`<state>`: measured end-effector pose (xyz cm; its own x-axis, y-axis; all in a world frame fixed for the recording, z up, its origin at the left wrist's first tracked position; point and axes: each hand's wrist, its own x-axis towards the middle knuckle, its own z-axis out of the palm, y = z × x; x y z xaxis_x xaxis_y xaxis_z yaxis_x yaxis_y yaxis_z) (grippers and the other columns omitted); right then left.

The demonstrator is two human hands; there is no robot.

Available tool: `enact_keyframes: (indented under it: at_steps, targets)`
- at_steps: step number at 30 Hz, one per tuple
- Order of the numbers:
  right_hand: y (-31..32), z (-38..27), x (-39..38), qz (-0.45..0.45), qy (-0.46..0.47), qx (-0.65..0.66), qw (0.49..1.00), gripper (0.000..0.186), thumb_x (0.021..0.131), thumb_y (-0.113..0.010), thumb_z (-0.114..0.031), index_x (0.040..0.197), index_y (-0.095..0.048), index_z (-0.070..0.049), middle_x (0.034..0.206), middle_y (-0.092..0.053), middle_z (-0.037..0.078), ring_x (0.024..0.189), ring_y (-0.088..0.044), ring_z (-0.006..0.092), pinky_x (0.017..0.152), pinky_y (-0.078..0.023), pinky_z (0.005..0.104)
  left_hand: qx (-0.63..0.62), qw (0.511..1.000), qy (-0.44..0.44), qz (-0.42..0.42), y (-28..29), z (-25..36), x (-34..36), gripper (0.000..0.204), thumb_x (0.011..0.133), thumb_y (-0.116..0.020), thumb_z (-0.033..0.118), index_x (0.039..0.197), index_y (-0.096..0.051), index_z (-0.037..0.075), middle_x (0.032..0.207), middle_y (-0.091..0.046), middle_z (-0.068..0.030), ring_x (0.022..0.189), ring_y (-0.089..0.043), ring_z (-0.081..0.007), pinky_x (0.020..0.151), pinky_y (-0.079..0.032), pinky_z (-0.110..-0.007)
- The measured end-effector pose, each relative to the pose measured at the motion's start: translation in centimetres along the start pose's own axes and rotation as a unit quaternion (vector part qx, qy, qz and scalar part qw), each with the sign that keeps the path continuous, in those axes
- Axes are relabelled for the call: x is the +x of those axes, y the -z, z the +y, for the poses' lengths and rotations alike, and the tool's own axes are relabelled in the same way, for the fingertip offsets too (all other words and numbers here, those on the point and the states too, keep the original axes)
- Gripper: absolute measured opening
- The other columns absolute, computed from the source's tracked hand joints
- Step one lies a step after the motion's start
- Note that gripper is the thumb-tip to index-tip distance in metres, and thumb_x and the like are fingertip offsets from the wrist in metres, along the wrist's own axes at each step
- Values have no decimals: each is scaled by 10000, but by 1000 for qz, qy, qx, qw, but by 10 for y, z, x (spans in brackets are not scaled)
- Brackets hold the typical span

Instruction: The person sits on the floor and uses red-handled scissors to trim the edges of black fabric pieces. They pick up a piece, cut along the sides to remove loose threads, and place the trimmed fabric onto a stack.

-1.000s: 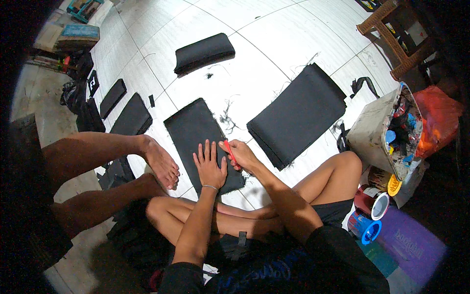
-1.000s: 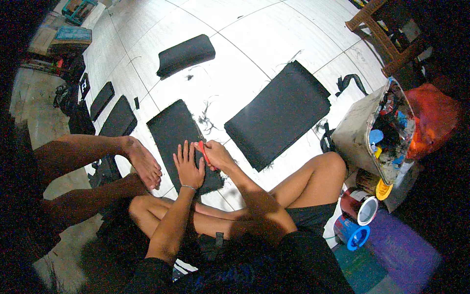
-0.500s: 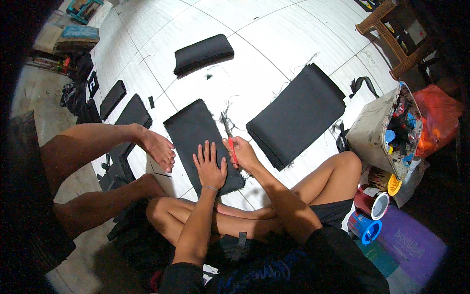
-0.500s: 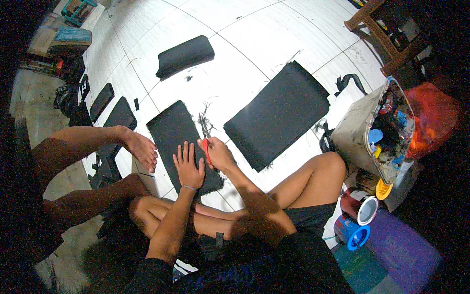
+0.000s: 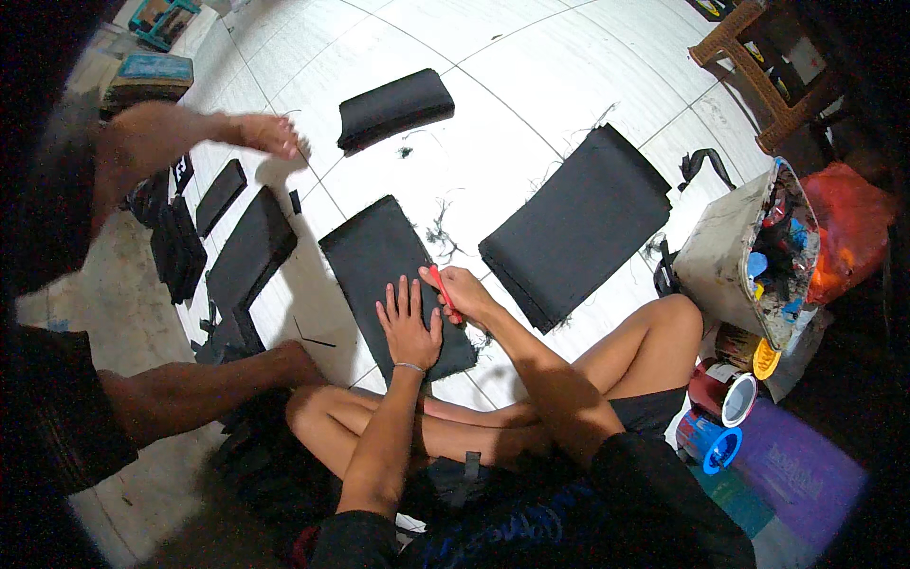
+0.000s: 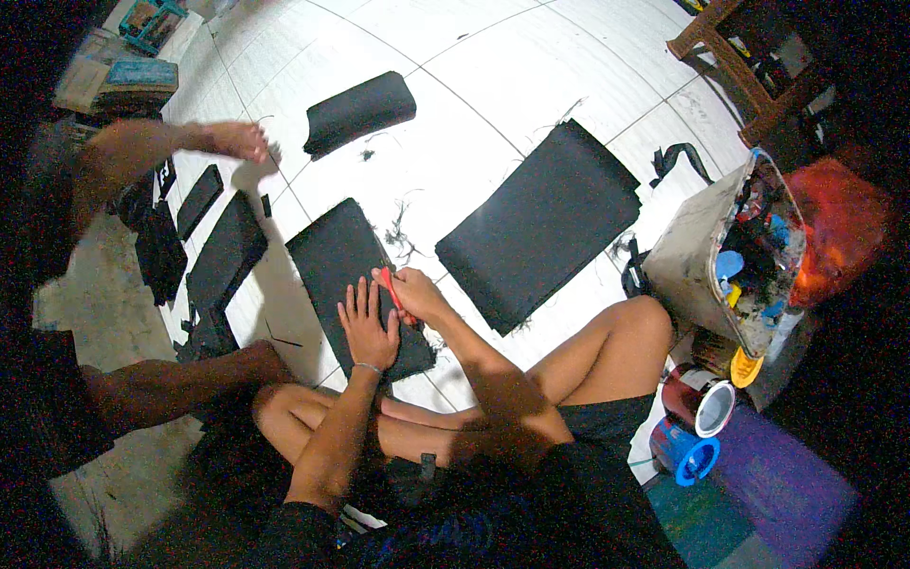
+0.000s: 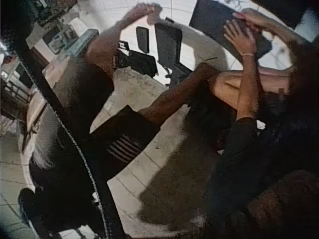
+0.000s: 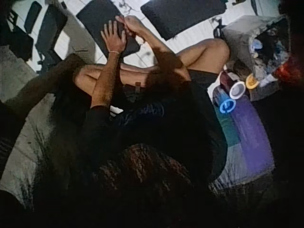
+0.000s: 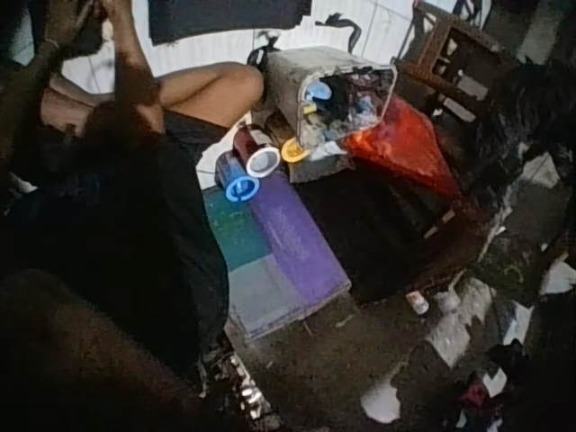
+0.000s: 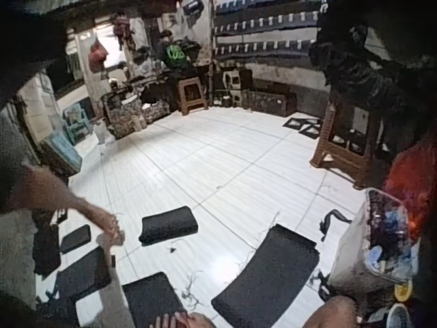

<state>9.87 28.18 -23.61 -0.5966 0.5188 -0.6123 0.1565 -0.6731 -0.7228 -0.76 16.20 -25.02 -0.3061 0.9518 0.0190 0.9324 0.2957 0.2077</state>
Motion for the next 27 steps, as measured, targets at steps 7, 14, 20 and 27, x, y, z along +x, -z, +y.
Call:
enact_keyframes:
  at_steps: [7,14,20,27]
  targets:
    - [0,-2,10,-2,-8,11,1000,548,881,-623,-550,742,-529,-28,519,-467,7,378,-467,104,336,-374,255,3,1000,-2,-1,1,-1,0,614,901,-522,313,1442,-377,62,1545,-286,-129,1440,-199,-359,1157,-99,-562]
    - [-1,-4,16,-6,15,29,999,503,901,-633,-487,755,-536,-15,519,-470,14,376,-459,109,346,-364,268,8,1000,-2,-2,2,0,0,604,899,-521,307,1431,-388,52,1541,-292,-132,1437,-207,-361,1155,-104,-565]
    - [3,2,16,44,66,30,996,504,904,-628,-488,797,-545,-2,546,-490,23,388,-464,111,351,-366,281,4,1000,-7,4,2,3,1,605,898,-522,307,1430,-389,50,1538,-300,-131,1433,-218,-361,1156,-105,-562]
    - [3,-8,-3,-2,-35,46,998,471,902,-625,-504,927,-544,-41,603,-459,-26,418,-454,63,335,-369,229,19,1000,1,6,-2,-1,0,621,900,-525,340,1450,-383,90,1538,-302,-108,1440,-208,-336,1162,-107,-549]
